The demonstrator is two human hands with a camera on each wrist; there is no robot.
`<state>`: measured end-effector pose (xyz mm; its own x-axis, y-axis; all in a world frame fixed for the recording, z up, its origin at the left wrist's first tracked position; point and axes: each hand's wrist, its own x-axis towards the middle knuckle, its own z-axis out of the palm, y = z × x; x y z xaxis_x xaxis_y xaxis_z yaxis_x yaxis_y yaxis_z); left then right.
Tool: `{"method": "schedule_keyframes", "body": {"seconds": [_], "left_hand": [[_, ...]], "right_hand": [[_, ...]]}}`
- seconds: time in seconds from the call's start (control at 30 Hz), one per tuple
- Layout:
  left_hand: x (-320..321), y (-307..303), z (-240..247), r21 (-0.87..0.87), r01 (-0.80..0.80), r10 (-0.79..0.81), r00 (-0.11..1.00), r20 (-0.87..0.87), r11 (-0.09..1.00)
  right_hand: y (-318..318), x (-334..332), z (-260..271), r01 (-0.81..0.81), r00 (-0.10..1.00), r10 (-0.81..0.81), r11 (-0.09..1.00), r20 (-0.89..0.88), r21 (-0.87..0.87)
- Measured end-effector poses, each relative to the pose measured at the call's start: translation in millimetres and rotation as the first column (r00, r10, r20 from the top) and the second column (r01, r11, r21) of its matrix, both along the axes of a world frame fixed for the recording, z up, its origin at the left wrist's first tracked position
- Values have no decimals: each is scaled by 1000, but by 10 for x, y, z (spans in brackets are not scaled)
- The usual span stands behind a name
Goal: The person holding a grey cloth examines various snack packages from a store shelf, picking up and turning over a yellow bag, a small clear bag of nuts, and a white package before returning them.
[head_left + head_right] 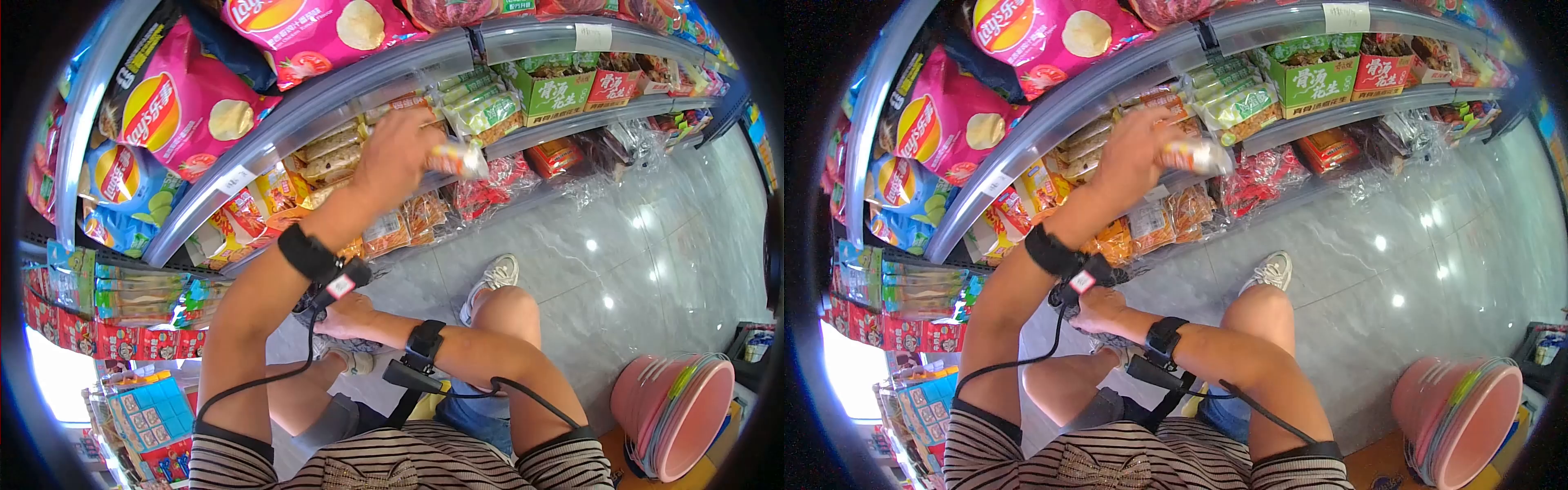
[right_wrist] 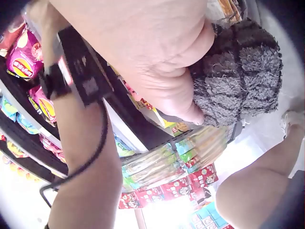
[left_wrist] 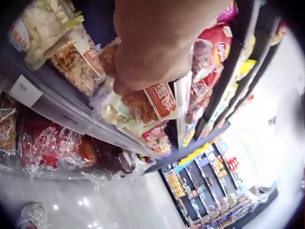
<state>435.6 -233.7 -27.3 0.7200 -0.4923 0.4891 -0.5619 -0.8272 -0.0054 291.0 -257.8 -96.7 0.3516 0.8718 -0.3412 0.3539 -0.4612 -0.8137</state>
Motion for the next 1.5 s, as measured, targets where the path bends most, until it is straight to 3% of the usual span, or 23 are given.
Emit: {"method": "schedule_keyframes", "body": {"seconds": [0.03, 0.07, 0.13, 0.2, 0.27, 0.37, 0.43, 0.5, 0.57, 0.6, 0.63, 0.77, 0.87, 1.0, 1.03, 1.13, 1.37, 1.47, 1.5], "left_hand": [[-153, -36, 52, 14, 78, -78, 997, 30, 997], [-331, -75, 92, 31, 154, -155, 986, 57, 988], [-794, -155, 138, -217, -21, -5, 993, -120, 976], [-1166, -155, 185, -417, -247, 109, 939, -328, 875], [-1457, -19, 253, -536, -498, 174, 822, -543, 682], [-1810, 325, 153, -777, -524, -12, 827, -563, 348], [-2018, 542, 59, -754, -643, -101, 748, -656, 136], [-2190, 708, -14, -700, -712, -207, 695, -689, -59], [-2335, 852, -90, -691, -686, -354, 719, -598, -228], [-2389, 921, -124, -680, -665, -418, 737, -531, -309], [-2429, 968, -162, -674, -649, -441, 751, -491, -355], [-2528, 1167, -352, -731, -624, -443, 758, -480, -276], [-2543, 1247, -214, -755, -647, -388, 726, -568, -104], [-2583, 1368, -373, -762, -632, -394, 743, -541, -143], [-2591, 1374, -403, -771, -617, -391, 755, -526, -155], [-2606, 1389, -389, -757, -630, -387, 751, -535, -175], [-2583, 1387, -429, -727, -646, -358, 752, -554, -231], [-2549, 1355, -474, -695, -693, -317, 714, -625, -191], [-2530, 1333, -518, -722, -685, -232, 721, -653, -96]], "right_hand": [[52, -31, -106, -84, 996, 84, 996, -23, -8], [25, -194, -334, 166, 984, -180, 946, 22, 279], [156, -177, -641, 90, 985, -141, 916, 103, 392], [244, -201, -809, 91, 980, -155, 905, 123, 415], [119, -148, -618, 88, 993, -112, 917, 37, 389], [38, -113, -694, 122, 986, -158, 911, 60, 395], [69, -18, -858, 145, 983, -175, 919, 50, 367], [101, 58, -968, 250, 968, -231, 876, -98, 412], [-74, 201, -506, 362, 928, -298, 867, -225, 342], [-139, 288, -324, 368, 925, -334, 908, -182, 202], [-152, 364, -345, 406, 905, -365, 894, -220, 188], [-217, 448, -93, 612, 732, -442, 761, -518, 215], [-242, 517, -40, 719, 626, -450, 649, -637, 247], [-214, 563, 184, 748, 429, -251, 637, -868, 185], [-197, 568, 187, 734, 459, -252, 648, -852, 204], [-168, 568, 277, 714, 403, -149, 668, -903, 209], [-231, 504, 369, 753, 436, -139, 597, -889, 276], [-255, 264, 612, 711, 534, -243, 647, -809, 275], [-278, 271, 429, 659, 578, -269, 711, -771, 245]]}}
